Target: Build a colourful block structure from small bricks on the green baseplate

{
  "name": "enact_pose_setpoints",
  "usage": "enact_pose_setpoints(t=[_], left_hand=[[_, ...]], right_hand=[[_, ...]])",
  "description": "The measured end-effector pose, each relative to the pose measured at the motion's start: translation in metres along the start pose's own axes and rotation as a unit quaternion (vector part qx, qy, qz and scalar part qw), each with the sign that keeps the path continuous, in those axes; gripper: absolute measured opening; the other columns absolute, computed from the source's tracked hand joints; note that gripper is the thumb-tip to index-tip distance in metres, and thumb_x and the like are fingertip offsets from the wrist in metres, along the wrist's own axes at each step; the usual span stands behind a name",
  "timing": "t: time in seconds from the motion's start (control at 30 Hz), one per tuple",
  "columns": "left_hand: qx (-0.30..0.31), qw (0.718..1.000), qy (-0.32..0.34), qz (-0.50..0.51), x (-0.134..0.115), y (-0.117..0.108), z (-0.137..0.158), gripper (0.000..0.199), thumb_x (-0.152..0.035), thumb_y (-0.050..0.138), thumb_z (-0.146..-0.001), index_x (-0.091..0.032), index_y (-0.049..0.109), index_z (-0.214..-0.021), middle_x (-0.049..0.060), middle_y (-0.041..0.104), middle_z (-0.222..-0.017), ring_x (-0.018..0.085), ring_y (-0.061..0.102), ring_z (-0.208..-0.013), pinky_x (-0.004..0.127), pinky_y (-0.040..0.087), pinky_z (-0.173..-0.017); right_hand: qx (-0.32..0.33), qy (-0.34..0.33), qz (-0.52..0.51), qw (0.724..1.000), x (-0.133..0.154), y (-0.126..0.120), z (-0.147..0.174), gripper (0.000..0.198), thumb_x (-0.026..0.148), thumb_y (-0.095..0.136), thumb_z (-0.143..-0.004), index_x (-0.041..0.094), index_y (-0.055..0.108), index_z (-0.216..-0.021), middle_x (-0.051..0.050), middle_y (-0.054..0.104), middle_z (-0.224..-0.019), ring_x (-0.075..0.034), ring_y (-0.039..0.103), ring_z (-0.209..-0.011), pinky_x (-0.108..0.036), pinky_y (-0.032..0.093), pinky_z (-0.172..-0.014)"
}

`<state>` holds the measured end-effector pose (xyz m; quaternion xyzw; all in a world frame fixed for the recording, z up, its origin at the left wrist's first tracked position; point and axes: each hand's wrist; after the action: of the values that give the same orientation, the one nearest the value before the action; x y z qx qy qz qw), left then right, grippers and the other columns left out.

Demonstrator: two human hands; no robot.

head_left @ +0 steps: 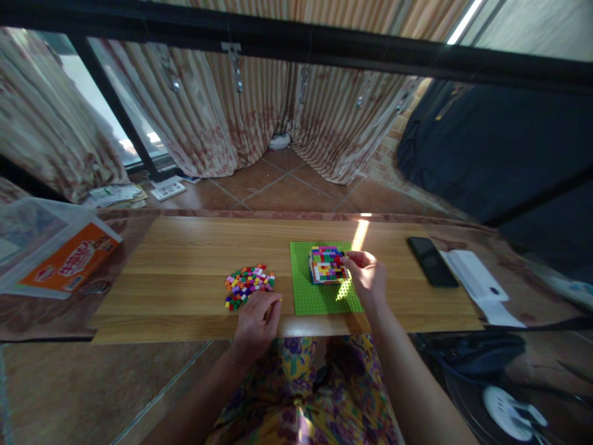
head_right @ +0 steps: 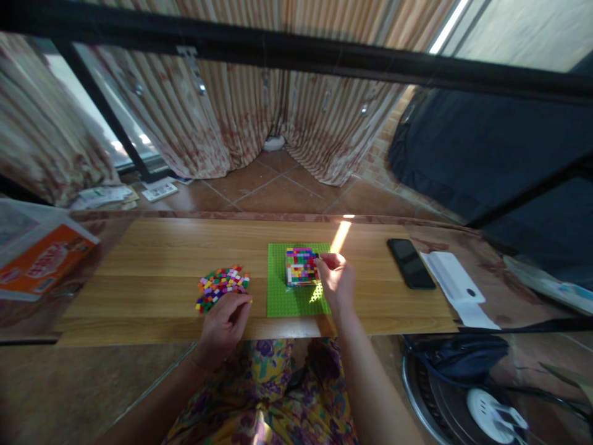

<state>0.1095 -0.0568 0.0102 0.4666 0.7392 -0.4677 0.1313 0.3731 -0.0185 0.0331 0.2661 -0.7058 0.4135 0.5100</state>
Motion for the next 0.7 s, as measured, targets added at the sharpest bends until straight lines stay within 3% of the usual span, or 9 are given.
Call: enact_pose_setpoints(t=[0.33,0.6,0.7], left_hand=[[0.0,1.0,0.003,-0.007,0.0,0.001,0.0,0.011,-0.019,0.054,-0.09,-0.018,0.064,-0.094,0.005,0.069,-0.084,0.017,0.065,-0.081,0.03,0.054,-0.078],[0.003,1.0,0.005,-0.005,0.002,0.0,0.0,0.012,-0.018,0.053,-0.09,-0.018,0.064,-0.096,0.006,0.069,-0.086,0.017,0.065,-0.083,0.03,0.054,-0.078],[-0.001,1.0,0.003,-0.006,0.003,0.0,0.001,0.012,-0.018,0.053,-0.09,-0.019,0.064,-0.095,0.006,0.069,-0.085,0.017,0.065,-0.083,0.03,0.054,-0.078]], right_hand=[[0.019,0.065,-0.057,0.996,-0.007,0.001,-0.012,0.035,0.045,0.075,-0.06,0.017,0.065,-0.077,-0.004,0.069,-0.068,-0.017,0.062,-0.059,-0.03,0.05,-0.056],[0.022,0.048,-0.037,0.998,-0.002,-0.001,-0.008,0.033,0.047,0.073,-0.062,0.017,0.064,-0.072,-0.003,0.066,-0.062,-0.016,0.058,-0.056,-0.029,0.047,-0.053],[0.014,0.001,0.015,1.0,0.006,-0.002,0.004,0.03,0.046,0.068,-0.071,0.017,0.066,-0.076,-0.005,0.067,-0.067,-0.018,0.061,-0.061,-0.03,0.048,-0.056]])
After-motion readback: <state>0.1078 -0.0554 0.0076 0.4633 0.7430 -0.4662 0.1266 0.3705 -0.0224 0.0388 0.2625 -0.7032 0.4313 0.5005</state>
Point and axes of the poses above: each hand's wrist, its own z-axis away from the middle knuckle, its own y-axis out of the palm, x = y × z
